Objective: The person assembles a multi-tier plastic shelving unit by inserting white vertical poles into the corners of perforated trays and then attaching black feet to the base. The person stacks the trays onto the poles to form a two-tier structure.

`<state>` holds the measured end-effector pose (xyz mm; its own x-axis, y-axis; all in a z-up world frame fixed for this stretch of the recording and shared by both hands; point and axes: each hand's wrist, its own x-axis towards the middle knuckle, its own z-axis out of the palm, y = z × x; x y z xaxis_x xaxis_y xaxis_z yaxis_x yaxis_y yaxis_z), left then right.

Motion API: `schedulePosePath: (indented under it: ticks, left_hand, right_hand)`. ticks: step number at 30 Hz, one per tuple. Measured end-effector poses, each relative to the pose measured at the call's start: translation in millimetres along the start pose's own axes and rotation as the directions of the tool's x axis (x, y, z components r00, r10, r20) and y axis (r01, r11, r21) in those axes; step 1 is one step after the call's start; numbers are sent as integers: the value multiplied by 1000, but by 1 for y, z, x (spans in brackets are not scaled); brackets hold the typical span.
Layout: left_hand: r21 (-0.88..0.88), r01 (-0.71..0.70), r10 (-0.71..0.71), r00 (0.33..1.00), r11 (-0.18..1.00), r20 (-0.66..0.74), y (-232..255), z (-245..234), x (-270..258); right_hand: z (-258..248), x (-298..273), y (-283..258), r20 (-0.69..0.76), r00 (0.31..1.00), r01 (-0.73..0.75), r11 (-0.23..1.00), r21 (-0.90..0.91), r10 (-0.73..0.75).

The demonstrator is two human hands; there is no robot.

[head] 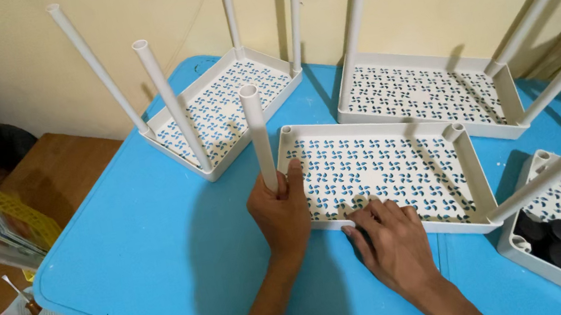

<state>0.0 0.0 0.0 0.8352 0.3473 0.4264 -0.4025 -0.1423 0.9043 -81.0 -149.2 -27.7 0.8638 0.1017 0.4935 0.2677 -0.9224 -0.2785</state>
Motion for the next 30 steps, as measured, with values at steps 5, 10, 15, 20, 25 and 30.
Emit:
schedulePosePath:
  ticks: [5, 10, 15, 20, 25, 30]
  left_hand:
    - [-50, 10, -8, 999, 999, 50, -8, -2, 5]
    - [-143, 60, -36, 986, 988, 164, -14, -8, 8]
    - [-223, 209, -90, 888, 952, 450, -28, -24, 22]
    - [-267, 349, -61, 701, 898, 711, -46, -36, 42]
    - [-334, 347, 0, 694, 876, 720, -48, -37, 41]
    - [-247, 294, -106, 813, 923, 572, -27, -35, 22]
  right_hand:
    - [-1, 0, -1, -1, 1000, 2, 1000, -11, -2]
    - [-2, 0, -1, 18, 1000, -8, 1000, -18, 8]
    - [0, 1, -1, 63, 997, -48, 999, -7, 49]
    - [0, 0, -1, 24, 1000, -4, 1000, -13, 5]
    - [-1, 0, -2, 6, 1000, -10, 1000, -12, 10]
    - [0, -1, -1, 57, 997, -50, 998, -26, 52]
